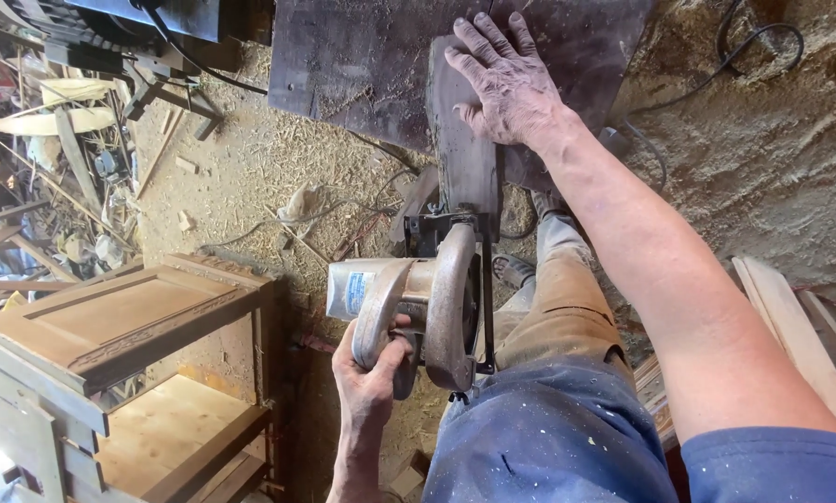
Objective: Cutting a wooden board with a circular saw and then sanding the edges with an angle grinder.
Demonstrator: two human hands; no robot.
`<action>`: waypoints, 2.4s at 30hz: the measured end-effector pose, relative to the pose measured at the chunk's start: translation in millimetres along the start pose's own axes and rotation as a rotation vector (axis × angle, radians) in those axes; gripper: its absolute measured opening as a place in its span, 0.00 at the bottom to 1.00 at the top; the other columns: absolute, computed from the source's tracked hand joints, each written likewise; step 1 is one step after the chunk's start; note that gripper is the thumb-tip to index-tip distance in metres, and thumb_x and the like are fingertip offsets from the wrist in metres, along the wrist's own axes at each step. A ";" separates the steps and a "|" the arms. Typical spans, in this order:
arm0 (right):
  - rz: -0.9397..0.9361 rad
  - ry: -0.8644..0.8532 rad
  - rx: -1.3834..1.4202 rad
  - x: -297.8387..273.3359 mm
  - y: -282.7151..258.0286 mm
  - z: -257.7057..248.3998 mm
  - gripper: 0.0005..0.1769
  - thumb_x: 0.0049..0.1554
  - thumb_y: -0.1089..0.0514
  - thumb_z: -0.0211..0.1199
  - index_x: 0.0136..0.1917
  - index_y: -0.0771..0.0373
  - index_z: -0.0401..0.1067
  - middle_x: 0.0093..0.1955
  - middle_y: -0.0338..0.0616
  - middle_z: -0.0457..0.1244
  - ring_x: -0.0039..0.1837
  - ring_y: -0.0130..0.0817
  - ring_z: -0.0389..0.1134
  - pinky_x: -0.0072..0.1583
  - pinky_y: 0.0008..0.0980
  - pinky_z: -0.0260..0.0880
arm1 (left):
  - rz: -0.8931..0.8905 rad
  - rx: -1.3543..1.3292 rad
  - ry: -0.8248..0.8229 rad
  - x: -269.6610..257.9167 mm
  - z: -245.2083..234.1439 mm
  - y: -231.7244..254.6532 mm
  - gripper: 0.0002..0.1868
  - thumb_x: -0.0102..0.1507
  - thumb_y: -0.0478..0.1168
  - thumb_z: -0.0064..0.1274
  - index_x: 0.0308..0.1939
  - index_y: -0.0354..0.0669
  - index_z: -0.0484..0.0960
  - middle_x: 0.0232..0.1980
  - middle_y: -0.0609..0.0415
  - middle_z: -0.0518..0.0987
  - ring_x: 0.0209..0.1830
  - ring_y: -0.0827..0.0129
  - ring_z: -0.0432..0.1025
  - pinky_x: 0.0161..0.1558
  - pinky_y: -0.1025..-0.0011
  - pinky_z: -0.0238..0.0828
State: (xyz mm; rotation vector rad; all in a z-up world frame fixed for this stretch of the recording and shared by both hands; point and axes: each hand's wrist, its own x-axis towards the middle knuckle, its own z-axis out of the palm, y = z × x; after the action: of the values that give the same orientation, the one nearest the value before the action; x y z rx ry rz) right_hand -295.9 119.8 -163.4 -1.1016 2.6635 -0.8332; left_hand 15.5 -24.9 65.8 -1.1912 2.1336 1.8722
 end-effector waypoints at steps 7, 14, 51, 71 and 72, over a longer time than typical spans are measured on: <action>0.018 -0.014 -0.016 0.2 0.5 2.9 0.44 0.60 0.41 0.54 0.83 0.61 0.53 0.87 0.50 0.38 0.86 0.50 0.31 0.80 0.57 0.16 | 0.032 0.124 0.034 1.9 -7.8 -17.7 0.04 0.57 0.33 0.60 0.36 0.39 0.81 0.21 0.57 0.76 0.17 0.75 0.67 0.21 0.75 0.69; -0.014 0.028 -0.031 0.7 3.6 6.1 0.43 0.60 0.41 0.55 0.82 0.62 0.55 0.87 0.52 0.40 0.86 0.52 0.34 0.79 0.60 0.20 | 0.093 0.119 0.097 6.8 -4.1 -32.3 0.07 0.58 0.33 0.61 0.29 0.43 0.77 0.19 0.59 0.74 0.15 0.79 0.64 0.19 0.76 0.65; 0.034 0.060 0.008 -28.0 -15.6 13.5 0.38 0.62 0.53 0.50 0.83 0.59 0.49 0.87 0.47 0.40 0.86 0.49 0.37 0.81 0.54 0.26 | 0.208 0.063 0.059 42.9 11.4 -21.9 0.05 0.58 0.31 0.58 0.37 0.41 0.83 0.27 0.57 0.80 0.21 0.75 0.73 0.27 0.76 0.75; 0.033 0.092 0.173 -54.0 -23.0 19.9 0.40 0.58 0.64 0.42 0.83 0.65 0.44 0.86 0.51 0.43 0.86 0.51 0.40 0.82 0.51 0.29 | 0.277 0.035 0.011 51.7 16.7 -16.3 0.05 0.58 0.31 0.58 0.38 0.40 0.82 0.27 0.56 0.80 0.21 0.75 0.72 0.25 0.76 0.74; 0.029 0.094 0.176 -55.0 -23.1 20.2 0.41 0.57 0.65 0.42 0.83 0.66 0.43 0.86 0.52 0.42 0.86 0.51 0.40 0.82 0.51 0.28 | 0.281 0.048 0.018 51.9 18.0 -14.1 0.05 0.58 0.31 0.58 0.38 0.40 0.83 0.29 0.57 0.81 0.22 0.75 0.73 0.26 0.76 0.75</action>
State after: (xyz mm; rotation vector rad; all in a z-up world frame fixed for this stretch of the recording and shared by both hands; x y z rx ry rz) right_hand -235.4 135.4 -172.1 -1.0031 2.6119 -1.1159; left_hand -20.3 -34.6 23.0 -0.9435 2.4501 1.9035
